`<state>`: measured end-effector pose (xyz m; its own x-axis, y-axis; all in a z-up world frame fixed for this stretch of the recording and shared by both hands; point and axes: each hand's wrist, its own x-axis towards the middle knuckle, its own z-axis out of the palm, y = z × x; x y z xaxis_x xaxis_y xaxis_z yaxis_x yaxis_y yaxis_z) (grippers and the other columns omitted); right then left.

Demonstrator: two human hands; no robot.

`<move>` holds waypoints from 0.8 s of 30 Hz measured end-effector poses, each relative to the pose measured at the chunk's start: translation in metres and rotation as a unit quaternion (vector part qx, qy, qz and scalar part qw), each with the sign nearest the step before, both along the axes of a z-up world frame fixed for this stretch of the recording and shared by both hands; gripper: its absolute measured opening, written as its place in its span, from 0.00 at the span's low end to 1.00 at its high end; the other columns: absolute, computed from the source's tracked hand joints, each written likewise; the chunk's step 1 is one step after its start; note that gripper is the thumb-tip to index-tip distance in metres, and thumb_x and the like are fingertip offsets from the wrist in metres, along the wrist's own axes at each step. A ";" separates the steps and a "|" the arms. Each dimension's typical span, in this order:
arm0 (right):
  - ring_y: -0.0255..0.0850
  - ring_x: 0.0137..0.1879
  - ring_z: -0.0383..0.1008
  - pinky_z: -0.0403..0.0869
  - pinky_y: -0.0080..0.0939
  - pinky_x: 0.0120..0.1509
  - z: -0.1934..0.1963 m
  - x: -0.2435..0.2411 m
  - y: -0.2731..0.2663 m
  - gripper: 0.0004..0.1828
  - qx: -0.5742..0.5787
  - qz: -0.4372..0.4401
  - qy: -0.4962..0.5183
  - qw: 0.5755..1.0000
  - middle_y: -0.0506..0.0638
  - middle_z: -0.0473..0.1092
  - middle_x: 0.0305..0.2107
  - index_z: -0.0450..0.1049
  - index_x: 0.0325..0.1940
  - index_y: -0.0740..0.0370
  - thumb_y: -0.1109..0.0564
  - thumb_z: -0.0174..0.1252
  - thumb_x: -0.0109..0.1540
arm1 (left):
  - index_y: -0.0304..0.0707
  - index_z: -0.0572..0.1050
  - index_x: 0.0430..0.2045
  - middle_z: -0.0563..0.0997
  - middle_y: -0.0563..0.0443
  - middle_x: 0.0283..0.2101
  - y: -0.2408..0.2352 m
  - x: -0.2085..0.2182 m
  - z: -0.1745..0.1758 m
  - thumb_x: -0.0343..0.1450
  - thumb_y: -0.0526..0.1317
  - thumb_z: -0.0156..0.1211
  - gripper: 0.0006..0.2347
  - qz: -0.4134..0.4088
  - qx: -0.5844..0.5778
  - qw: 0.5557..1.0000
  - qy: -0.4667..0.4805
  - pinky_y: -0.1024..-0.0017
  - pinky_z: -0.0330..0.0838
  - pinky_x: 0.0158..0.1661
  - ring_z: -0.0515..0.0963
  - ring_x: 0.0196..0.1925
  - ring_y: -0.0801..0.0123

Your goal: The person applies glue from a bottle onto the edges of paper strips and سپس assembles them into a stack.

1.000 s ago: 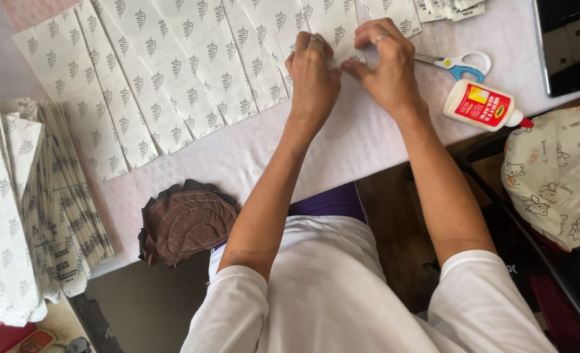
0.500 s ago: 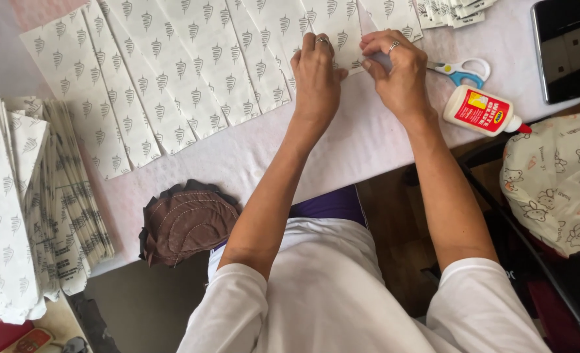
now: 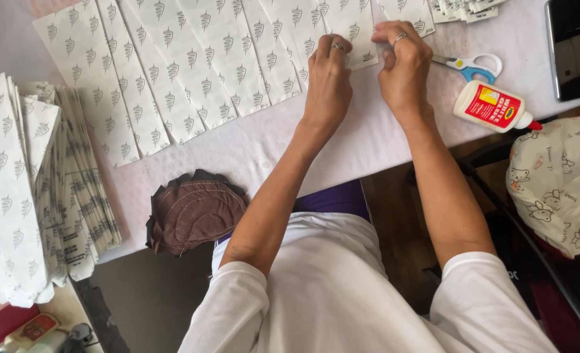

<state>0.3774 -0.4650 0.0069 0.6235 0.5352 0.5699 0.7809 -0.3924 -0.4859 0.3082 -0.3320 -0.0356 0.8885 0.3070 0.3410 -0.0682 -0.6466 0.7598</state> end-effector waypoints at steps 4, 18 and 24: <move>0.67 0.65 0.73 0.62 0.64 0.78 0.008 -0.016 0.011 0.18 0.000 0.116 0.005 0.993 0.72 0.70 0.59 0.74 0.58 0.77 0.81 0.47 0.67 | 0.31 0.67 0.46 0.71 0.39 0.57 0.016 -0.037 0.002 0.73 0.24 0.57 0.10 0.010 0.057 0.995 -0.077 0.51 0.67 0.60 0.69 0.67 0.50; 0.57 0.66 0.73 0.63 0.59 0.80 0.011 -0.020 0.019 0.17 -0.034 0.246 0.079 0.965 0.70 0.69 0.61 0.76 0.54 0.81 0.77 0.68 0.62 | 0.27 0.66 0.45 0.66 0.27 0.60 0.052 -0.065 0.006 0.73 0.21 0.57 0.10 -0.037 0.111 0.992 -0.038 0.50 0.73 0.61 0.76 0.60 0.40; 0.58 0.60 0.78 0.68 0.56 0.78 0.005 -0.014 0.014 0.08 -0.023 0.247 0.031 0.968 0.70 0.73 0.54 0.77 0.45 0.83 0.77 0.68 0.63 | 0.20 0.65 0.40 0.62 0.17 0.62 0.057 -0.066 0.000 0.77 0.21 0.44 0.03 -0.105 0.136 0.984 -0.046 0.43 0.55 0.73 0.64 0.69 0.30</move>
